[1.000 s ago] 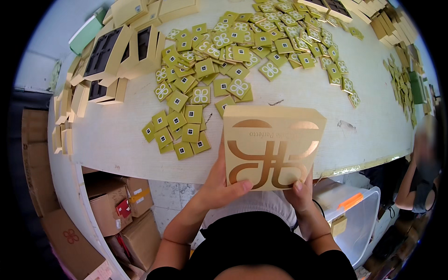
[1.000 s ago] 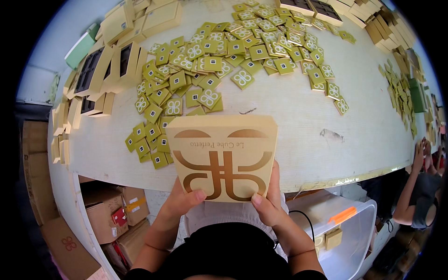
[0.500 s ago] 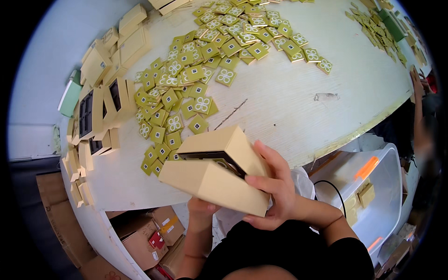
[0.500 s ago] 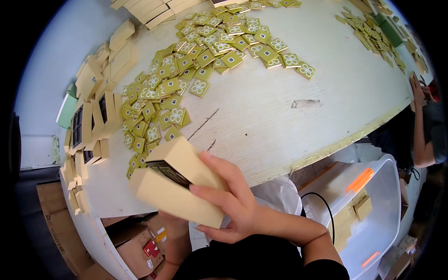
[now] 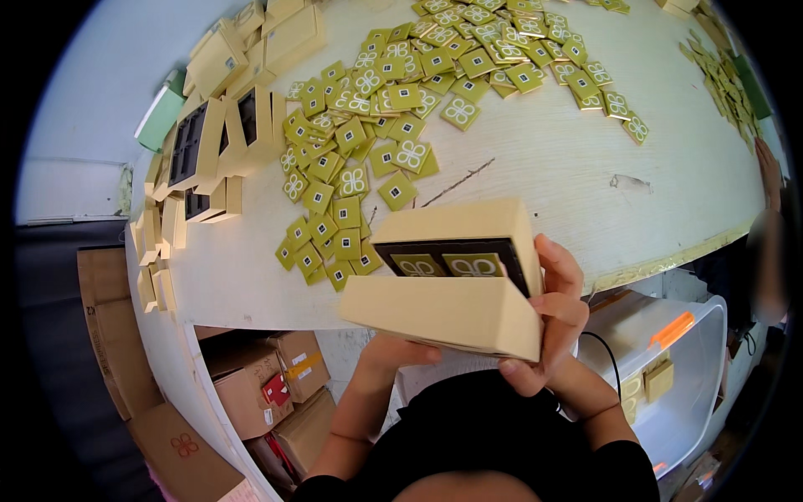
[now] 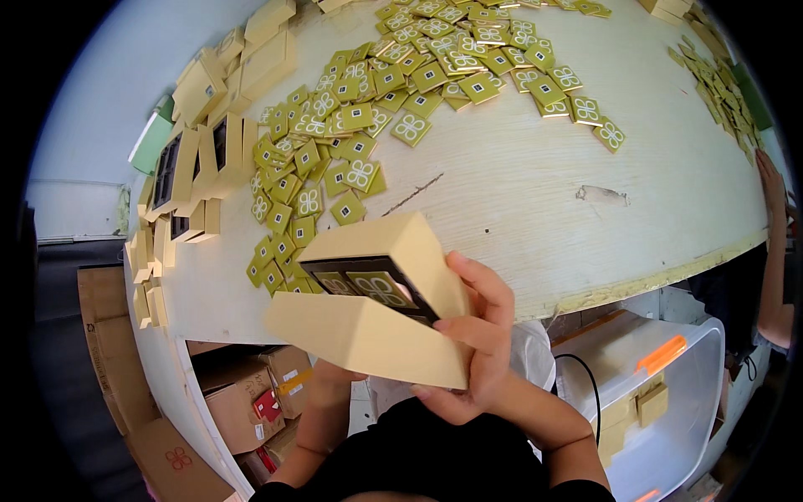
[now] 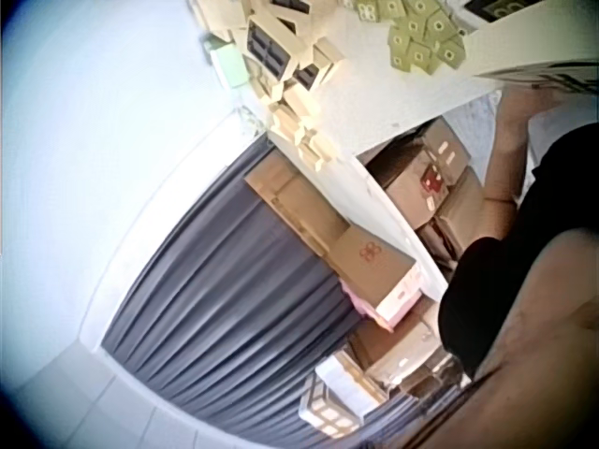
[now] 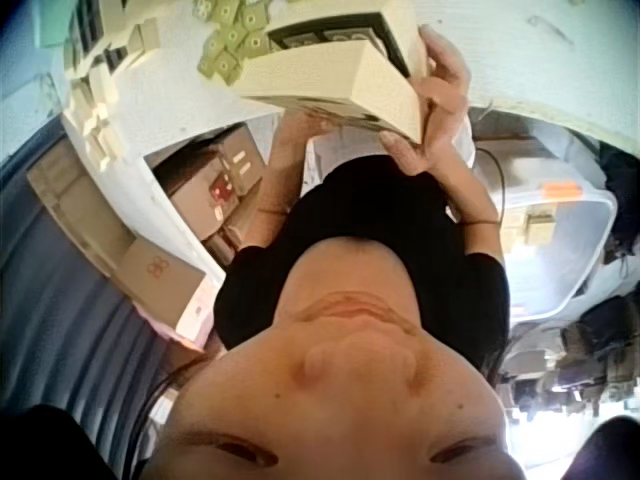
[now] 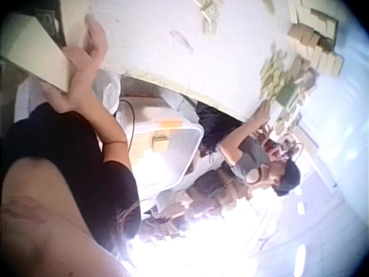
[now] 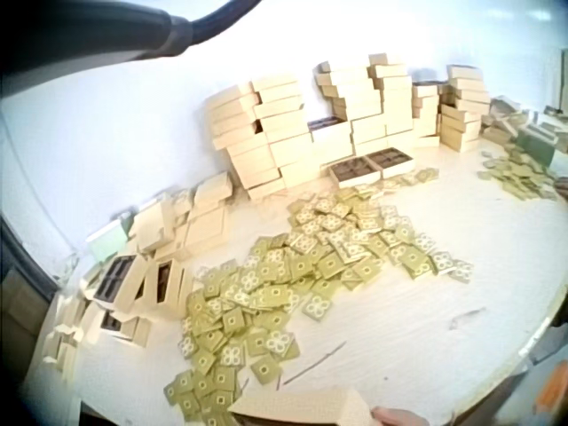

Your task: The person assembles small four-leaf clover patterned squares into a divided box tray, places the tray into a decorative gold-logo gift box, and stacks the completed boxes into a larger plastic bin.

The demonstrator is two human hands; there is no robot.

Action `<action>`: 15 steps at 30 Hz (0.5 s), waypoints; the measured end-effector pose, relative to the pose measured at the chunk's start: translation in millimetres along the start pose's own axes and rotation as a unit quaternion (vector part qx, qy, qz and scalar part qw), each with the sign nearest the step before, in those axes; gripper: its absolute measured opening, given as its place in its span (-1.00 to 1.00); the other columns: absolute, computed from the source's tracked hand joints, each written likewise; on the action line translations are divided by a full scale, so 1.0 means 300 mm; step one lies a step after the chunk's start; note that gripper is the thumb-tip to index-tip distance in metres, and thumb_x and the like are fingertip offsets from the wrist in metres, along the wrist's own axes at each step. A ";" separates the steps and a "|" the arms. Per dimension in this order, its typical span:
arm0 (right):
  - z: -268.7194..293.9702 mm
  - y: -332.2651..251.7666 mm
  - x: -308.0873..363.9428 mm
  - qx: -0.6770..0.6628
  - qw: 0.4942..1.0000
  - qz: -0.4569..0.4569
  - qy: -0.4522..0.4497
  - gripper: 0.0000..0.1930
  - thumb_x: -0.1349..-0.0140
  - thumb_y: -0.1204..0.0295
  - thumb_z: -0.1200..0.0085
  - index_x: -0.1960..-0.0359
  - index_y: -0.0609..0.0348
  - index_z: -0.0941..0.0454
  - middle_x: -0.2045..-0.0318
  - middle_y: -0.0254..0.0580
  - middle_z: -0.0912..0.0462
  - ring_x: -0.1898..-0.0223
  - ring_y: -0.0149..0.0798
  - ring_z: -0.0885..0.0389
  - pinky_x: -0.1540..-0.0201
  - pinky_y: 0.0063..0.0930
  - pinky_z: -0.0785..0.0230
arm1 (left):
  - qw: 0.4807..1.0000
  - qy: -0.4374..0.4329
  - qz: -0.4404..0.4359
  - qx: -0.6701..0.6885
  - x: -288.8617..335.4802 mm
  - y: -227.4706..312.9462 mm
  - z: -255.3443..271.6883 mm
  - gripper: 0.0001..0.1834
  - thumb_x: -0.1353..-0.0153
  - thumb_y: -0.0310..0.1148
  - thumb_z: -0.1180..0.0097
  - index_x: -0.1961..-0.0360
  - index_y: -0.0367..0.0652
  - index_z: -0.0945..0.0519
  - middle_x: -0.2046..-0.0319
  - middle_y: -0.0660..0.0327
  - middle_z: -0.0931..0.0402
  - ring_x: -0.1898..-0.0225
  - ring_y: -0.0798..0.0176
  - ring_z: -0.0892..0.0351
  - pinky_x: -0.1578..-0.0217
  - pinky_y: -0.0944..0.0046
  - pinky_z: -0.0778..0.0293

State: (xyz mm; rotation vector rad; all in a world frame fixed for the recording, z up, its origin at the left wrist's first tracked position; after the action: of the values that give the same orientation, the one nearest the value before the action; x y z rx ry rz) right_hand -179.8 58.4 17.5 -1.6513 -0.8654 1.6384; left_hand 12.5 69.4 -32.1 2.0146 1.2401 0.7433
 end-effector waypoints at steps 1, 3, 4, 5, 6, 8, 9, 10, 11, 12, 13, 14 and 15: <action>0.000 0.012 0.008 -0.005 1.000 0.027 0.016 -0.48 0.03 0.24 -0.20 0.04 0.07 -0.28 -0.26 0.39 -0.02 -0.21 0.25 -0.23 -0.19 0.05 -0.15 | 1.000 0.000 0.000 -0.002 -0.003 -0.001 0.002 -0.17 -0.03 -0.29 -0.34 -0.29 -0.29 -0.22 -0.23 0.05 -0.23 -0.21 0.10 -0.30 -0.20 0.07 -0.26; 0.003 0.024 0.029 -0.003 0.997 0.075 0.019 -0.54 0.03 0.24 -0.19 0.08 0.04 -0.35 -0.23 0.39 -0.06 -0.18 0.25 -0.25 -0.12 0.03 -0.22 | 1.000 0.002 0.000 0.000 -0.013 -0.001 0.009 -0.17 -0.03 -0.29 -0.34 -0.29 -0.30 -0.21 -0.25 0.05 -0.19 -0.23 0.11 -0.28 -0.21 0.08 -0.24; 0.005 0.023 0.037 0.000 0.995 0.096 0.006 -0.57 0.03 0.24 -0.18 0.10 0.01 -0.37 -0.23 0.38 -0.09 -0.17 0.26 -0.26 -0.10 0.04 -0.24 | 1.000 0.005 -0.002 -0.003 -0.015 0.002 0.011 -0.16 -0.04 -0.29 -0.34 -0.29 -0.30 -0.20 -0.26 0.05 -0.17 -0.23 0.11 -0.26 -0.22 0.08 -0.23; -0.001 0.026 0.032 0.000 0.992 0.129 0.011 -0.61 0.05 0.22 -0.17 0.16 -0.03 -0.41 -0.21 0.37 -0.14 -0.13 0.27 -0.31 -0.04 0.04 -0.31 | 1.000 0.006 -0.003 -0.004 -0.014 0.007 0.012 -0.16 -0.04 -0.29 -0.34 -0.30 -0.30 -0.19 -0.27 0.05 -0.15 -0.24 0.11 -0.25 -0.22 0.09 -0.22; -0.001 0.030 0.029 0.000 0.991 0.134 0.014 -0.63 0.06 0.22 -0.17 0.18 -0.03 -0.42 -0.21 0.37 -0.13 -0.11 0.27 -0.33 -0.02 0.03 -0.33 | 1.000 0.009 -0.003 -0.006 -0.014 0.008 0.015 -0.16 -0.04 -0.29 -0.34 -0.30 -0.30 -0.19 -0.28 0.05 -0.13 -0.25 0.11 -0.24 -0.22 0.09 -0.21; 0.002 0.032 0.023 0.002 0.990 0.143 0.020 -0.66 0.06 0.22 -0.17 0.23 -0.02 -0.44 -0.21 0.37 -0.12 -0.08 0.27 -0.36 0.01 0.03 -0.36 | 1.000 0.010 -0.001 -0.014 -0.010 0.007 0.017 -0.15 -0.05 -0.29 -0.33 -0.30 -0.30 -0.18 -0.30 0.05 -0.09 -0.26 0.12 -0.21 -0.23 0.10 -0.19; 0.018 0.020 0.015 0.032 0.992 0.122 0.004 -0.68 0.06 0.24 -0.19 0.24 0.01 -0.51 -0.23 0.38 -0.10 -0.08 0.25 -0.37 0.02 -0.06 -0.38 | 1.000 0.011 -0.001 -0.019 -0.011 0.009 0.017 -0.15 -0.05 -0.29 -0.33 -0.31 -0.31 -0.17 -0.31 0.05 -0.07 -0.27 0.12 -0.20 -0.23 0.10 -0.18; 0.021 0.011 0.007 0.039 0.993 0.109 -0.004 -0.67 0.05 0.25 -0.19 0.22 0.03 -0.53 -0.24 0.38 -0.08 -0.08 0.23 -0.38 0.02 -0.09 -0.38 | 1.000 0.011 0.000 -0.022 -0.008 0.007 0.018 -0.15 -0.06 -0.29 -0.33 -0.31 -0.31 -0.16 -0.32 0.05 -0.05 -0.27 0.12 -0.19 -0.24 0.11 -0.18; 0.023 0.005 -0.002 0.043 0.994 0.097 -0.013 -0.66 0.05 0.26 -0.20 0.20 0.05 -0.55 -0.25 0.39 -0.06 -0.08 0.21 -0.38 0.02 -0.13 -0.39 | 0.999 0.015 0.000 -0.033 0.001 0.014 0.017 -0.15 -0.06 -0.29 -0.33 -0.31 -0.31 -0.16 -0.33 0.05 -0.03 -0.28 0.13 -0.17 -0.24 0.11 -0.17; 0.029 0.005 -0.006 0.046 0.995 0.084 -0.026 -0.64 0.04 0.28 -0.20 0.16 0.07 -0.55 -0.27 0.38 -0.03 -0.09 0.21 -0.38 -0.01 -0.15 -0.38 | 0.999 0.018 0.001 -0.044 0.008 0.020 0.015 -0.14 -0.06 -0.29 -0.33 -0.31 -0.31 -0.15 -0.34 0.05 -0.01 -0.28 0.13 -0.16 -0.25 0.11 -0.16; 0.038 0.005 -0.011 0.054 0.995 0.075 -0.040 -0.62 0.02 0.30 -0.21 0.13 0.09 -0.56 -0.29 0.38 0.00 -0.10 0.21 -0.39 -0.03 -0.17 -0.38 | 0.998 0.017 -0.002 -0.056 0.005 0.022 0.014 -0.14 -0.07 -0.29 -0.33 -0.32 -0.31 -0.15 -0.34 0.05 0.01 -0.29 0.13 -0.15 -0.25 0.12 -0.15; 0.045 0.005 -0.011 0.062 0.995 0.064 -0.050 -0.61 0.01 0.31 -0.22 0.09 0.12 -0.57 -0.30 0.38 0.03 -0.11 0.20 -0.40 -0.05 -0.19 -0.38 | 0.997 0.015 -0.003 -0.072 0.003 0.030 0.018 -0.14 -0.07 -0.29 -0.33 -0.32 -0.31 -0.14 -0.35 0.05 0.03 -0.30 0.13 -0.13 -0.25 0.12 -0.14; 0.052 0.010 0.003 0.079 0.994 0.050 -0.057 -0.61 0.00 0.33 -0.22 0.09 0.13 -0.57 -0.31 0.37 0.05 -0.11 0.22 -0.40 -0.07 -0.18 -0.38 | 0.996 0.010 -0.005 -0.087 0.011 0.034 0.015 -0.13 -0.07 -0.29 -0.33 -0.32 -0.31 -0.13 -0.36 0.06 0.04 -0.30 0.14 -0.12 -0.26 0.12 -0.13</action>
State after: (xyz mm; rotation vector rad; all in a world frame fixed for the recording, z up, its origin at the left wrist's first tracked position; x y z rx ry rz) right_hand -195.3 57.2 14.5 -1.5265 -0.6981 1.8344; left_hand 22.6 67.8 -26.8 1.8630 1.1541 0.8382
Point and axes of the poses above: each hand's wrist, its own x-axis away from the middle knuckle, its own z-axis out of the back of the hand, y = z × x, the point moved 2 cm from there along -x, towards the middle knuckle
